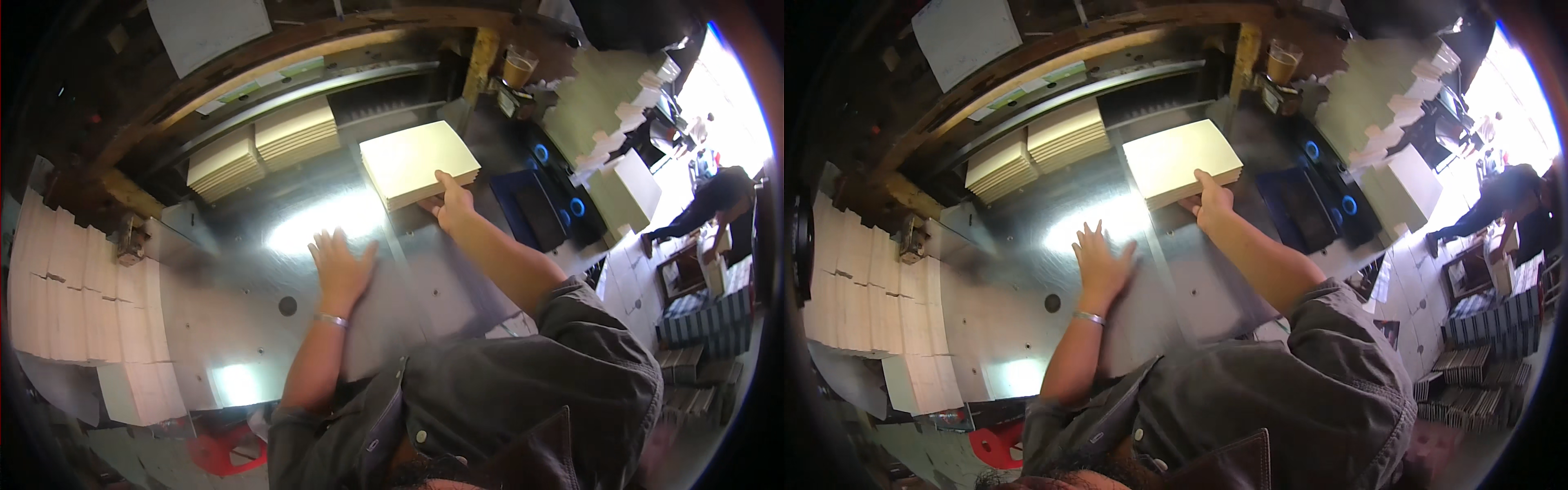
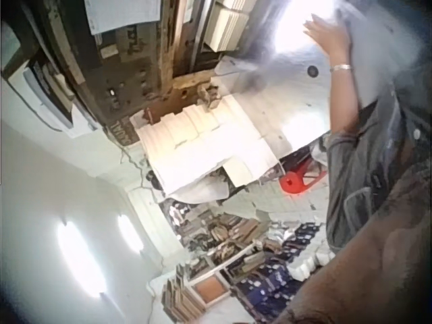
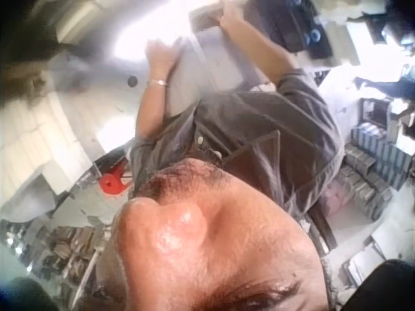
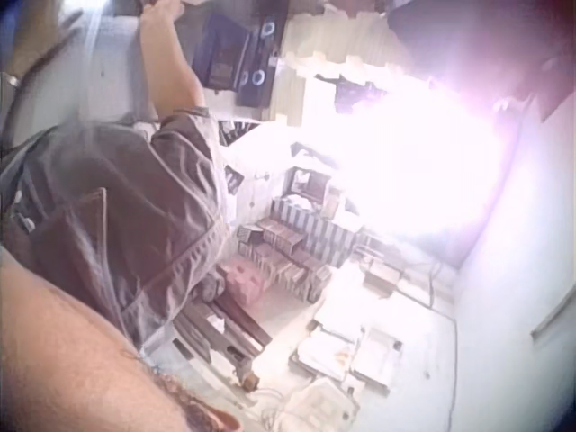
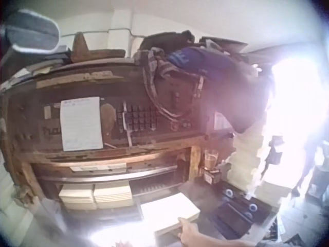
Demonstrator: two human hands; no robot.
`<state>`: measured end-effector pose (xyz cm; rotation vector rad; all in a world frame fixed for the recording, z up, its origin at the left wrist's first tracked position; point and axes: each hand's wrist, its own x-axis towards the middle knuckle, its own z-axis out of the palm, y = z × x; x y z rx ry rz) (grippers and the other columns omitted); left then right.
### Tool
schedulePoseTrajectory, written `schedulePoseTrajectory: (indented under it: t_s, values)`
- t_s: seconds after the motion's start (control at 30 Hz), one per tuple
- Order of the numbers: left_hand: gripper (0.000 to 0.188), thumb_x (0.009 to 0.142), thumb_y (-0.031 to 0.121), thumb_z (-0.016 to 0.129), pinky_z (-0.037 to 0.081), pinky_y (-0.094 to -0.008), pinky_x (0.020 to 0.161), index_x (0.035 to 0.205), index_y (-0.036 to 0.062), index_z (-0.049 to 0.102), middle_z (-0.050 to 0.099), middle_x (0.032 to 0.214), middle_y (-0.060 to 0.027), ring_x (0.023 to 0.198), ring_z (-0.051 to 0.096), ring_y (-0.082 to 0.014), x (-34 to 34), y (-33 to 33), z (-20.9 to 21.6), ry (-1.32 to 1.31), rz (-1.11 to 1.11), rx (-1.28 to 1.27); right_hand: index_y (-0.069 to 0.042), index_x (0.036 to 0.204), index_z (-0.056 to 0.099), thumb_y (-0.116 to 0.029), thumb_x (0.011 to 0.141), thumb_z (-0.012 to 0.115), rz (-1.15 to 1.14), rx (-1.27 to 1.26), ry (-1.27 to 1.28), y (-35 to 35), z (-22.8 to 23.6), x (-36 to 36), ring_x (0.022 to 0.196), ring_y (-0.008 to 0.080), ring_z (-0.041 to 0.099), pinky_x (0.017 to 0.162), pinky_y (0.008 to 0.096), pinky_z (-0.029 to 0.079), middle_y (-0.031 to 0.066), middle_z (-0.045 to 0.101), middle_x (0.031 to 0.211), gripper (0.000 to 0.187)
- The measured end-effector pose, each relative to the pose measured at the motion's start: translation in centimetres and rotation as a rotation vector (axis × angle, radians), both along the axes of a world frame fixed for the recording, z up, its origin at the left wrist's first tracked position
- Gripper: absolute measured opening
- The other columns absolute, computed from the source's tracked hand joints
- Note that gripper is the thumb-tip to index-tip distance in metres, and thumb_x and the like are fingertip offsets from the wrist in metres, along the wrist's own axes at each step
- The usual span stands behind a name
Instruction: The person prepares stacks of paper by aligning the edges by hand and placing them into a paper cutting machine.
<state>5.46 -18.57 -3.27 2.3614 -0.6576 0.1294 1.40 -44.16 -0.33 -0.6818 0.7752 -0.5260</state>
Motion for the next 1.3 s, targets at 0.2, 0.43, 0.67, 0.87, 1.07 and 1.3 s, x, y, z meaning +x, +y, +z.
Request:
schedulePoseTrajectory:
  t_s: [0.2,0.43,0.67,0.87,1.07,1.3]
  values:
    - [0.091,0.091,0.064,0.060,-0.001,-0.0679,0.122,0.159,0.0088,0.036,0.024,0.167,-0.0263,0.158,0.014,-0.0416,-1.0,-1.0,2.2,0.047,-0.086,0.314,-0.001,0.146,0.037,-0.014,0.094,0.074,-0.041,0.039,-0.063,-4.6,-0.8,12.4,0.127,0.0412,0.058,0.109,0.0663,0.046,0.0211,0.050,0.143,0.066]
    - [0.090,0.090,0.063,0.062,-0.001,-0.0686,0.121,0.158,0.0086,0.039,0.025,0.166,-0.0266,0.158,0.014,-0.0410,-0.7,-1.2,2.4,0.054,-0.073,0.331,0.006,0.145,0.037,-0.020,0.093,0.075,-0.031,-0.035,-0.004,-6.4,0.3,21.8,0.126,0.0473,0.057,0.100,0.0575,0.058,0.0301,0.046,0.143,0.070]
    - [0.091,0.089,0.062,0.064,-0.001,-0.0693,0.121,0.158,0.0088,0.039,0.026,0.166,-0.0266,0.158,0.015,-0.0414,-0.5,-1.4,2.3,0.050,-0.078,0.334,0.006,0.143,0.042,-0.017,0.091,0.075,-0.003,-0.060,-0.063,-8.3,-1.2,26.7,0.122,0.0430,0.060,0.096,0.0578,0.059,0.0256,0.053,0.137,0.066]
    - [0.092,0.087,0.061,0.067,-0.001,-0.0682,0.121,0.158,0.0091,0.039,0.026,0.166,-0.0263,0.157,0.016,-0.0415,-0.4,-1.5,2.6,0.045,-0.085,0.339,0.004,0.141,0.046,-0.017,0.092,0.073,-0.108,-0.013,-0.024,-7.8,0.3,28.8,0.122,0.0416,0.061,0.092,0.0575,0.062,0.0229,0.054,0.140,0.059]
    - [0.093,0.086,0.060,0.070,-0.001,-0.0660,0.123,0.158,0.0094,0.040,0.027,0.167,-0.0243,0.158,0.017,-0.0404,-0.5,-1.6,2.4,0.041,-0.068,0.338,0.006,0.140,0.052,-0.024,0.095,0.072,-0.117,-0.036,0.103,-6.5,1.1,28.9,0.118,0.0395,0.064,0.086,0.0501,0.065,0.0225,0.058,0.139,0.058]
    - [0.093,0.085,0.061,0.070,-0.001,-0.0656,0.123,0.157,0.0102,0.041,0.028,0.167,-0.0239,0.157,0.018,-0.0403,-0.4,-1.3,2.1,0.033,-0.053,0.323,-0.001,0.162,0.013,-0.057,0.099,0.058,-0.271,0.202,-0.084,-4.3,4.8,31.3,0.143,0.0363,0.045,0.117,0.0501,0.041,0.0220,0.031,0.163,0.096]
